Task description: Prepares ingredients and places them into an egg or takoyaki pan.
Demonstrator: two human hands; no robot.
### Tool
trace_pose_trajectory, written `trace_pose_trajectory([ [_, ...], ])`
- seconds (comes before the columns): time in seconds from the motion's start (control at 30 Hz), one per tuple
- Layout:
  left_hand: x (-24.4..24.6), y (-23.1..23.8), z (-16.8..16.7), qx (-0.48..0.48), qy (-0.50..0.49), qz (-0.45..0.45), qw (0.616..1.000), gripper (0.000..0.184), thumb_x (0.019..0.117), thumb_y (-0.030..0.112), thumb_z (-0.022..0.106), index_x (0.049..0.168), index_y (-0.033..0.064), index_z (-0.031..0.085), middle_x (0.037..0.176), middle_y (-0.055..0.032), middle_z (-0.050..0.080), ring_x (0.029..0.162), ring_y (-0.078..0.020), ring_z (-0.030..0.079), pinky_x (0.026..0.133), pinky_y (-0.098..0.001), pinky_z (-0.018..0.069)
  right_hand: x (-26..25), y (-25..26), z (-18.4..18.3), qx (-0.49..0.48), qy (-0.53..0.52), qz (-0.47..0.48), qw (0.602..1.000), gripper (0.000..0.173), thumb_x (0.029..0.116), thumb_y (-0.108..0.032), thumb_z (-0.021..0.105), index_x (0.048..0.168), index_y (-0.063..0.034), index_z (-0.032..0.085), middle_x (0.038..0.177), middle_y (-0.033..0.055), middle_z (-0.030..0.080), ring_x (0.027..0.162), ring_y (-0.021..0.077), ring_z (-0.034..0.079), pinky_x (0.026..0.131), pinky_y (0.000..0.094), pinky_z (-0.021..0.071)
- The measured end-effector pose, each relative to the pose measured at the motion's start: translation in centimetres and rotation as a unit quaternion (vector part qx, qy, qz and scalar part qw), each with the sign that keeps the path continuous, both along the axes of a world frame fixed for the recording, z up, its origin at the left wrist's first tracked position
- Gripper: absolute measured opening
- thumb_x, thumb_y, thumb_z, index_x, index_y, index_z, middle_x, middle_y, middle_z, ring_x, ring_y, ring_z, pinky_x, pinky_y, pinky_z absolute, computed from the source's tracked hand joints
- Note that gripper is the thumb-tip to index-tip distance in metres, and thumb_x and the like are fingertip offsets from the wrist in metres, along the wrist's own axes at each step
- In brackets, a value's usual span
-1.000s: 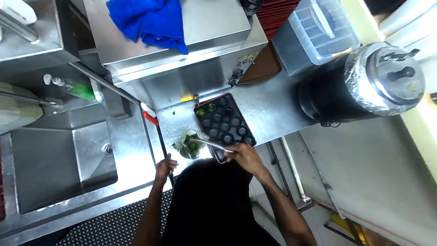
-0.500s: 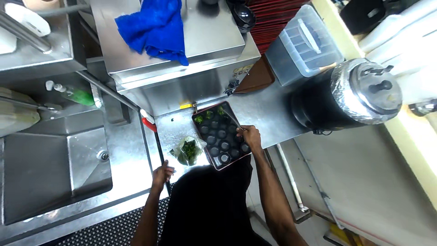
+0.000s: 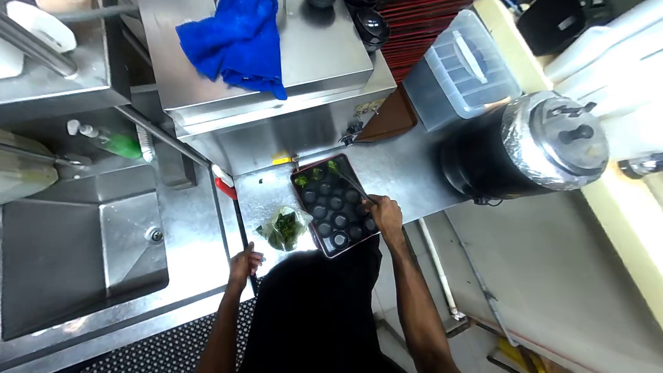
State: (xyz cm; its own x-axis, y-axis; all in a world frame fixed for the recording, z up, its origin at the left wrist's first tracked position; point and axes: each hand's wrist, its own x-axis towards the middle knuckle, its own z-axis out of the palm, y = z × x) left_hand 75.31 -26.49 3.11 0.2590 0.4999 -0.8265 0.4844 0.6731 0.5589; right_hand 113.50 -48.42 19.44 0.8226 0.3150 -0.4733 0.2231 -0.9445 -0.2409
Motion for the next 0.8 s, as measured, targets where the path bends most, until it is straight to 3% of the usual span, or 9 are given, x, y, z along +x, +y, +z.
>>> trace_pose_trajectory([
  [0.23, -0.1, 0.0, -0.2, -0.009, -0.008, 0.010, 1.000, 0.059, 0.1083, 0.047, 0.045, 0.090, -0.0019, 0.073, 0.067, -0.0119, 0.071, 0.040, -0.0121, 0.053, 0.036, -0.0243, 0.0397, 0.0, 1.0, -1.4, -0.040, -0.028, 0.007, 0.999, 0.031, 0.1052, -0.044, 0.055, 0.119, -0.0256, 0.076, 0.106, 0.0075, 0.078, 0.102, 0.0311, 0.073, 0.087, 0.0568, 0.0551],
  [0.37, 0.0, -0.1, 0.0, -0.005, -0.008, 0.018, 1.000, 0.058, 0.1085, 0.046, 0.045, 0.090, -0.0019, 0.072, 0.066, -0.0113, 0.070, 0.040, -0.0121, 0.053, 0.036, -0.0243, 0.0397, 0.1, 0.3, 0.5, -0.020, -0.012, 0.009, 1.000, 0.029, 0.1052, -0.041, 0.057, 0.121, -0.0264, 0.076, 0.106, 0.0052, 0.078, 0.103, 0.0303, 0.073, 0.090, 0.0571, 0.0540],
  [0.5, 0.1, -0.1, 0.1, -0.003, -0.007, 0.019, 1.000, 0.059, 0.1087, 0.047, 0.044, 0.089, -0.0014, 0.072, 0.066, -0.0111, 0.071, 0.039, -0.0117, 0.053, 0.036, -0.0241, 0.0398, -0.1, -1.1, 2.0, 0.097, -0.023, -0.005, 0.995, 0.027, 0.1053, -0.037, 0.059, 0.113, -0.0217, 0.080, 0.094, 0.0014, 0.080, 0.091, 0.0242, 0.075, 0.086, 0.0563, 0.0544],
  [0.6, 0.0, -0.1, 0.0, -0.004, -0.008, 0.014, 1.000, 0.058, 0.1086, 0.046, 0.045, 0.089, -0.0014, 0.073, 0.066, -0.0109, 0.071, 0.040, -0.0117, 0.054, 0.036, -0.0238, 0.0397, -0.3, -0.7, 1.8, 0.161, 0.005, -0.023, 0.987, 0.028, 0.1050, -0.037, 0.060, 0.114, -0.0201, 0.081, 0.090, -0.0008, 0.080, 0.085, 0.0202, 0.075, 0.085, 0.0552, 0.0550],
  [0.8, 0.0, -0.1, -0.1, -0.002, -0.010, 0.019, 1.000, 0.059, 0.1084, 0.046, 0.046, 0.088, -0.0015, 0.073, 0.066, -0.0115, 0.071, 0.040, -0.0118, 0.053, 0.036, -0.0241, 0.0397, -1.3, 2.1, -1.1, 0.080, 0.035, 0.012, 0.996, 0.029, 0.1038, -0.042, 0.060, 0.117, -0.0235, 0.078, 0.094, -0.0012, 0.080, 0.089, 0.0207, 0.075, 0.085, 0.0528, 0.0558],
])
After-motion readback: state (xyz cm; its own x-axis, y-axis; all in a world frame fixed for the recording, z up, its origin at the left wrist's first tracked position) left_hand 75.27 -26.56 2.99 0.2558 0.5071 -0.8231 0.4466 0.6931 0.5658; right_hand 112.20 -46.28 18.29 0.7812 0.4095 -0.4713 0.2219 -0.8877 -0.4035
